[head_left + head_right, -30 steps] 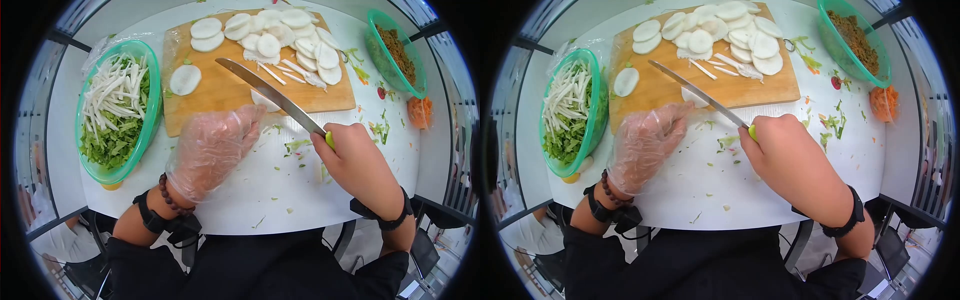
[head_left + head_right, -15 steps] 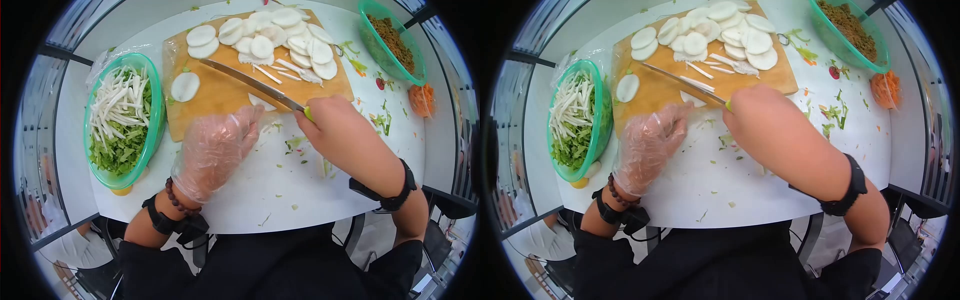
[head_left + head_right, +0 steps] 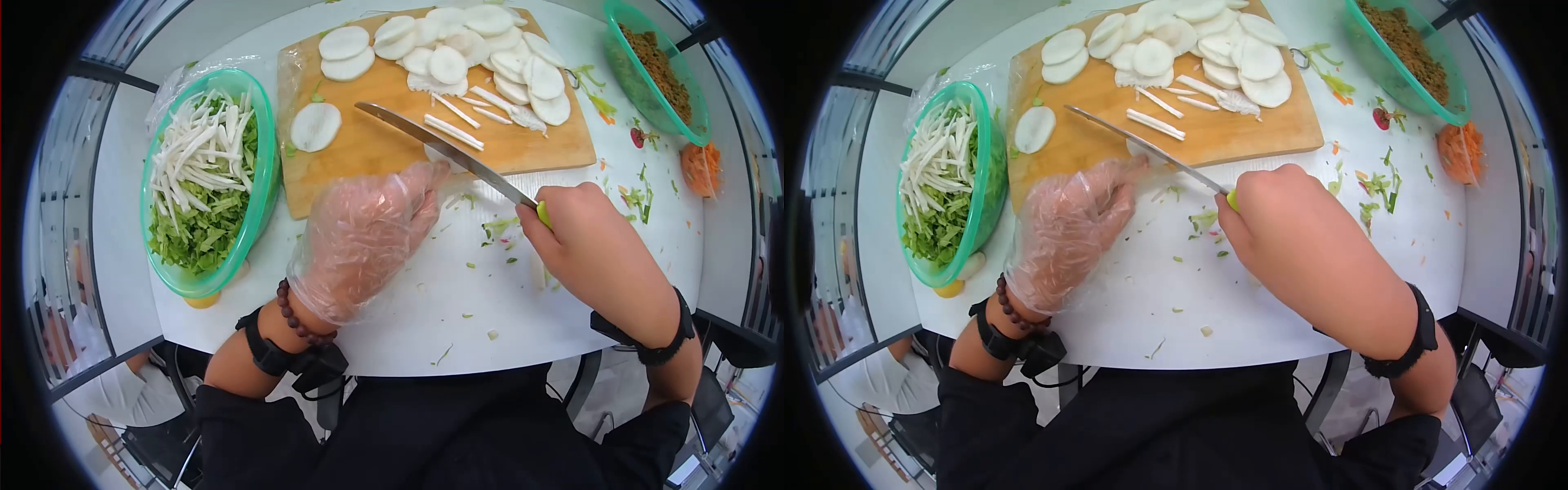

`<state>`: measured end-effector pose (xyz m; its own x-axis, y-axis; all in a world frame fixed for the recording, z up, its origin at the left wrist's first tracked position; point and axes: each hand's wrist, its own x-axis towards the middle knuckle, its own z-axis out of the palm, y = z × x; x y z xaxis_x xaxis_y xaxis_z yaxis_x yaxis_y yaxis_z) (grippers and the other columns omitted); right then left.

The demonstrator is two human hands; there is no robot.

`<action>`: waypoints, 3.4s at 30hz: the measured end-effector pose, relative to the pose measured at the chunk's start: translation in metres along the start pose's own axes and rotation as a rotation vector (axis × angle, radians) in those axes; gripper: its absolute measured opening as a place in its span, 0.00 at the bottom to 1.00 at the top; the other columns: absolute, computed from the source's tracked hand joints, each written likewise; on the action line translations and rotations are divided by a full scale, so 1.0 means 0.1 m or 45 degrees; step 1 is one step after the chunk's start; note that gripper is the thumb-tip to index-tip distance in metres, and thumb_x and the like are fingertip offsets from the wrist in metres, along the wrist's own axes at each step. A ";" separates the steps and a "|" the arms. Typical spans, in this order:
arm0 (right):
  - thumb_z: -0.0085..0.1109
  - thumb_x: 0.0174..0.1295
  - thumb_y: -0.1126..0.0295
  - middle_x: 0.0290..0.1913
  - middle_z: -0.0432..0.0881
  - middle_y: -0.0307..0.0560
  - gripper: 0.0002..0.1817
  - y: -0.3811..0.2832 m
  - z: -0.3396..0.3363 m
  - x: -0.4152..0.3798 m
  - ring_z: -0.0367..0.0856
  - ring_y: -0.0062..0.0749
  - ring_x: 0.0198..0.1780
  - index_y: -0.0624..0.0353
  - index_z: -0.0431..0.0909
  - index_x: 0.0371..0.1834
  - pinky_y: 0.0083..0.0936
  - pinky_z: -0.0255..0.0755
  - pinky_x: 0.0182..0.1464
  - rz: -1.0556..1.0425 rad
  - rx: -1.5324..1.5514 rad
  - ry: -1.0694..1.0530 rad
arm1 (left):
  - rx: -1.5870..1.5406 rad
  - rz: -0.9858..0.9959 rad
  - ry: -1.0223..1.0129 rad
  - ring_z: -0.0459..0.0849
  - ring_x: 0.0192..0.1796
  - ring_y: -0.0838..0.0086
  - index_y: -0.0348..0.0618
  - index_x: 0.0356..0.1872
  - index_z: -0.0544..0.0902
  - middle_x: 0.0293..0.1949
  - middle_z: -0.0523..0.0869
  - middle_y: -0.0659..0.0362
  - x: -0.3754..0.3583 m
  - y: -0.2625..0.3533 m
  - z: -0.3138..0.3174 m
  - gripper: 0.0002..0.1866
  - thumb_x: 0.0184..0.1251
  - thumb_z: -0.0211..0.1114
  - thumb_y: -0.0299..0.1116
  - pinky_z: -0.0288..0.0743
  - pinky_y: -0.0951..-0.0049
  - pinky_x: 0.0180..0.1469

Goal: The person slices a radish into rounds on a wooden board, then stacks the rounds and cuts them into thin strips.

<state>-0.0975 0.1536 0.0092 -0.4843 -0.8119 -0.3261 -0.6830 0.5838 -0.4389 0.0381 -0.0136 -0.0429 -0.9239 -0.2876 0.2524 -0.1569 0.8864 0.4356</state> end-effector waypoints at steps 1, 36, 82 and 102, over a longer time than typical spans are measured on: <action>0.53 0.65 0.69 0.23 0.75 0.67 0.18 -0.01 0.02 0.00 0.75 0.63 0.28 0.73 0.75 0.21 0.47 0.72 0.35 0.012 0.011 -0.011 | -0.001 -0.004 -0.005 0.81 0.23 0.59 0.50 0.41 0.87 0.18 0.80 0.53 0.00 0.00 0.00 0.09 0.59 0.66 0.28 0.74 0.62 0.29; 0.55 0.64 0.68 0.25 0.76 0.67 0.17 0.00 0.17 0.00 0.76 0.63 0.30 0.74 0.75 0.23 0.46 0.72 0.35 -0.101 0.076 0.172 | -0.051 0.065 -0.095 0.80 0.47 0.51 0.41 0.54 0.79 0.50 0.80 0.49 -0.08 0.13 -0.07 0.23 0.53 0.65 0.24 0.76 0.58 0.49; 0.55 0.66 0.67 0.25 0.76 0.68 0.19 -0.07 0.12 -0.01 0.75 0.64 0.29 0.74 0.75 0.23 0.45 0.71 0.33 0.051 0.143 0.088 | -0.001 0.187 -0.039 0.81 0.44 0.56 0.35 0.55 0.80 0.49 0.81 0.50 -0.12 0.11 -0.06 0.25 0.52 0.65 0.22 0.77 0.61 0.46; 0.59 0.61 0.67 0.21 0.76 0.62 0.14 0.18 -0.11 0.08 0.78 0.57 0.27 0.70 0.76 0.26 0.43 0.73 0.32 -0.196 0.124 0.279 | -0.005 0.120 -0.151 0.81 0.52 0.52 0.32 0.60 0.76 0.57 0.79 0.43 -0.11 0.21 -0.10 0.28 0.54 0.65 0.24 0.76 0.60 0.54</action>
<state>-0.1195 0.1576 0.0081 -0.4929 -0.8676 -0.0651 -0.7069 0.4430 -0.5513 0.0481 0.0040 -0.0279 -0.9692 -0.1578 0.1890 -0.0660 0.9059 0.4182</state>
